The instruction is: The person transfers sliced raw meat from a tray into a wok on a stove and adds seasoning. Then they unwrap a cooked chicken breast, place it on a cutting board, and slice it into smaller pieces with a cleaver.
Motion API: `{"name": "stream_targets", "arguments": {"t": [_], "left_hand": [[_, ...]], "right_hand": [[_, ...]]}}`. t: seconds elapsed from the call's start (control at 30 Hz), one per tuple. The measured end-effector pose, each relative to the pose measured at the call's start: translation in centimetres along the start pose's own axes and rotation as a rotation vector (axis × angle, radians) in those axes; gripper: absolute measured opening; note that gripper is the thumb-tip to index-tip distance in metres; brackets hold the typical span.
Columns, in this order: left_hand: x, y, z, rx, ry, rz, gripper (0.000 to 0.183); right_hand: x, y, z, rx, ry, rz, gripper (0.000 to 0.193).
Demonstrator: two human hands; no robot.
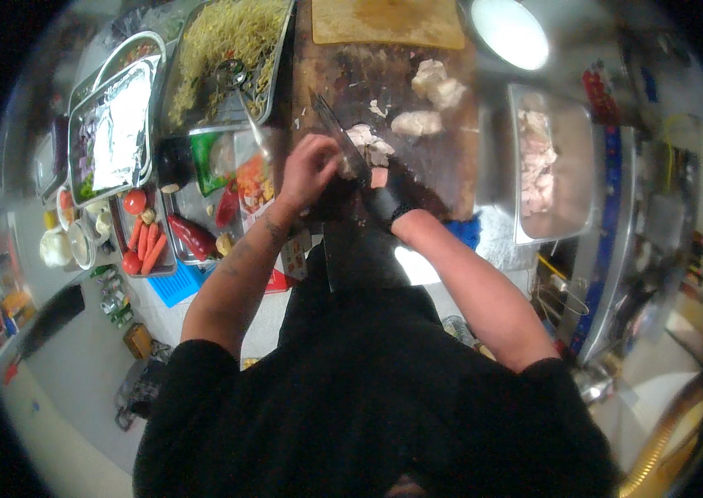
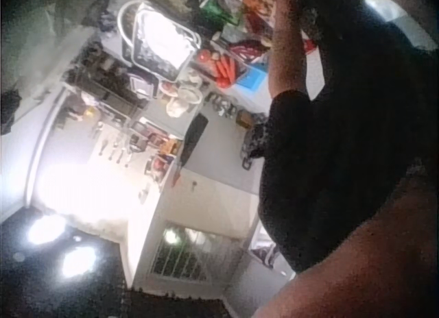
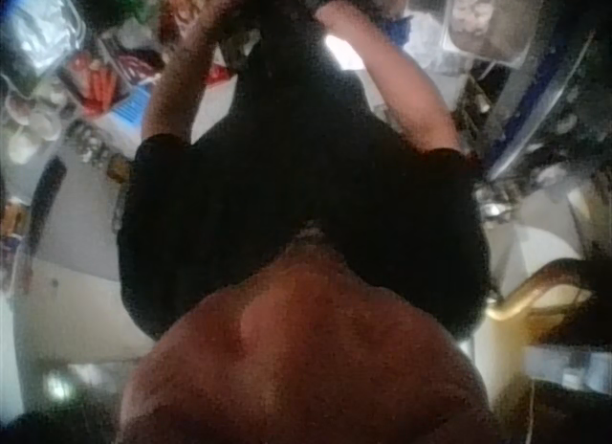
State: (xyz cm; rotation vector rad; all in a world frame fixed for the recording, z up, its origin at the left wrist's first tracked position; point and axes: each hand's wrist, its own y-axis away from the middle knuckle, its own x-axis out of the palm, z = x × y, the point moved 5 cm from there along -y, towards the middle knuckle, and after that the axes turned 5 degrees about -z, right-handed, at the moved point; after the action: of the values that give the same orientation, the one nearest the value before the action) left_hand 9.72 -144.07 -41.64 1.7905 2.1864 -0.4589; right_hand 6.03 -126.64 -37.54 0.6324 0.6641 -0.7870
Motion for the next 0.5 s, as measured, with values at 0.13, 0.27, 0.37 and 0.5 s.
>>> {"name": "stream_targets", "arguments": {"t": [0.13, 0.27, 0.37, 0.5], "left_hand": [[0.1, 0.4, 0.4, -0.029, -0.002, -0.007, 0.021], [0.1, 0.5, 0.8, -0.035, 0.004, -0.001, 0.023], [-0.1, 0.2, 0.6, -0.003, -0.045, -0.013, 0.025], [-0.3, 0.0, -0.1, 0.007, -0.064, -0.025, 0.025]], "right_hand": [[-3.0, 3.0, 1.3, -0.238, 0.001, -0.154, 0.042], [-1.0, 3.1, 0.0, -0.146, -0.052, -0.104, 0.043], [1.6, 1.8, -1.8, 0.035, -0.192, 0.012, 0.047], [3.3, 0.4, -2.3, 0.127, -0.245, -0.027, 0.041]]}}
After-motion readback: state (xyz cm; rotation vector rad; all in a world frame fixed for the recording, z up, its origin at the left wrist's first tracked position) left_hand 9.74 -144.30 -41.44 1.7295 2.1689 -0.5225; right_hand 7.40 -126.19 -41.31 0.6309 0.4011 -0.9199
